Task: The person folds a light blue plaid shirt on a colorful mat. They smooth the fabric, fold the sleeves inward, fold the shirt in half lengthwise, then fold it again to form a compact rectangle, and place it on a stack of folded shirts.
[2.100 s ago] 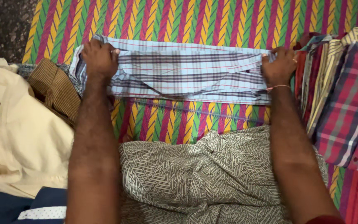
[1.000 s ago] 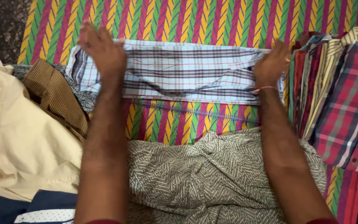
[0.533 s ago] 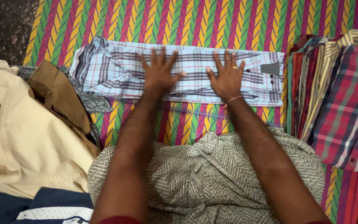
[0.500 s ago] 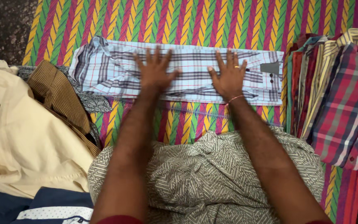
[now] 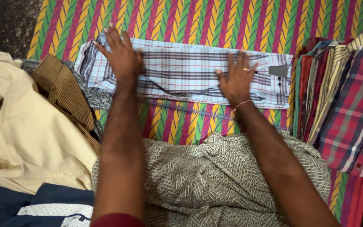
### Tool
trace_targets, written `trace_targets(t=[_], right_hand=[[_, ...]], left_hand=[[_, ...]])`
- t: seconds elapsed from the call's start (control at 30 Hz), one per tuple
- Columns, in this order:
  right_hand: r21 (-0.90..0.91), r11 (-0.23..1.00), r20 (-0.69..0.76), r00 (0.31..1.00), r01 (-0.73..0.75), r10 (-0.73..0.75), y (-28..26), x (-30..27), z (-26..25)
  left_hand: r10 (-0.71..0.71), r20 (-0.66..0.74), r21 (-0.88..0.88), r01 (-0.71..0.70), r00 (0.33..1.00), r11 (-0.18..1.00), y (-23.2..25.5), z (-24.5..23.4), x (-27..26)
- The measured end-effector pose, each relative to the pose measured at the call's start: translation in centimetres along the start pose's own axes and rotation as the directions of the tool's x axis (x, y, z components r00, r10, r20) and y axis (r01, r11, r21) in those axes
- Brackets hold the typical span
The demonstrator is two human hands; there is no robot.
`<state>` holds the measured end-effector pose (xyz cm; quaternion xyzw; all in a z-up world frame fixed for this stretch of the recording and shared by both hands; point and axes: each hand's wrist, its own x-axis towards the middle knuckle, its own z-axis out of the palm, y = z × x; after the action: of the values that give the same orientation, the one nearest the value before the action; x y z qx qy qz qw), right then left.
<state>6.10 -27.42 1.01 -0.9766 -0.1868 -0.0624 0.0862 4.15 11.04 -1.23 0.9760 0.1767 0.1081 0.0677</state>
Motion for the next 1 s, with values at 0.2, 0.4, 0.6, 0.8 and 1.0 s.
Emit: trace_targets(t=[0.2, 0.4, 0.6, 0.8, 1.0], right_hand=[[0.341, 0.835, 0.112, 0.863, 0.433, -0.493, -7.8, -1.4, 1.2], [0.235, 0.872, 0.162, 0.867, 0.430, -0.472, -10.8, -2.4, 1.6], [0.189, 0.791, 0.204, 0.764, 0.582, -0.612, -8.7, -2.6, 1.8], [0.093, 0.808, 0.268, 0.767, 0.581, -0.582, -9.0, -3.0, 2.9], [0.118, 0.851, 0.334, 0.787, 0.511, -0.519, -9.2, -3.6, 2.7]], left_hand=[[-0.325, 0.022, -0.192, 0.323, 0.945, 0.927, -4.1, -1.9, 1.0], [-0.233, 0.568, -0.059, 0.322, 0.789, 0.945, -10.1, -3.9, 0.5], [-0.138, 0.735, -0.026, 0.231, 0.664, 0.973, -12.9, -1.4, -0.5], [-0.191, 0.622, 0.009, 0.237, 0.759, 0.971, -12.8, -0.3, -0.7], [-0.140, 0.545, -0.095, 0.226, 0.827, 0.969, -14.7, -1.3, -4.7]])
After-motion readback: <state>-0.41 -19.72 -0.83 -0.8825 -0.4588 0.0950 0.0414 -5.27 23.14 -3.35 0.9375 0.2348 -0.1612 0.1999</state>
